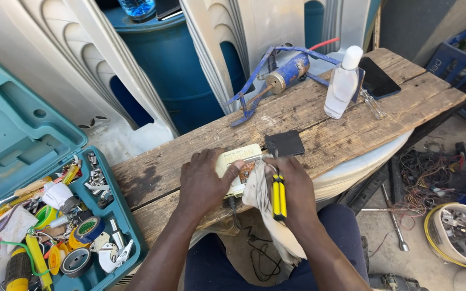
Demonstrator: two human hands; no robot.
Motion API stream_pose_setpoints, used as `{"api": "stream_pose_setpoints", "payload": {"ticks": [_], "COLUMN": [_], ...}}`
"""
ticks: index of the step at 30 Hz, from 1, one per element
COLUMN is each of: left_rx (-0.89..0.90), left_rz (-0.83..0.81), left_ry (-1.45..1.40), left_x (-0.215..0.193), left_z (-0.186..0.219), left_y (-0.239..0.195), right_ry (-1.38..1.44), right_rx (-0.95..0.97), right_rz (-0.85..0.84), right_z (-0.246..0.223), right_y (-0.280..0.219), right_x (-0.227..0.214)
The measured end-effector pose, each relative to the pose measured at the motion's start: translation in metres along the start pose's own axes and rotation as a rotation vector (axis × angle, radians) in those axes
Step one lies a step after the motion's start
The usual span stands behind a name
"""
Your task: The person wipes the exterior of a radio with a cloth, then uses a screwdriver to unscrew and open the casing.
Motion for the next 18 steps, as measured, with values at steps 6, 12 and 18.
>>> {"api": "stream_pose_setpoints", "payload": {"ticks": [6, 12, 18], "left_rx": [-0.043, 0.118, 0.064], "left_rz": [0.140, 0.193, 0.173], "left_ry": [-0.282, -0.818, -0.769], "left_x": [-0.004, 0.003, -0.009], "left_z": [-0.027, -0.068, -0.063], "left_y": [-0.015, -0.015, -0.015], "right_ry": [-0.314, -0.097, 0.077], "right_rx": [-0.608, -0.735, -0.915], "right_rz": [-0.355, -0.446, -0.417], "right_z": [-0.009, 0.010, 0.001], "right_y": [0.030, -0.045, -0.071], "right_x": [0.037, 0.046, 0.052]}}
Point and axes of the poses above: each hand's wrist, its own y-axis towards the middle knuckle, its own x-axis out of the palm, z = x × y, the point moved 4 cm from there along y, towards the middle knuckle, and after that the axes turned 15 degrees about -x, right-handed, at the moved point
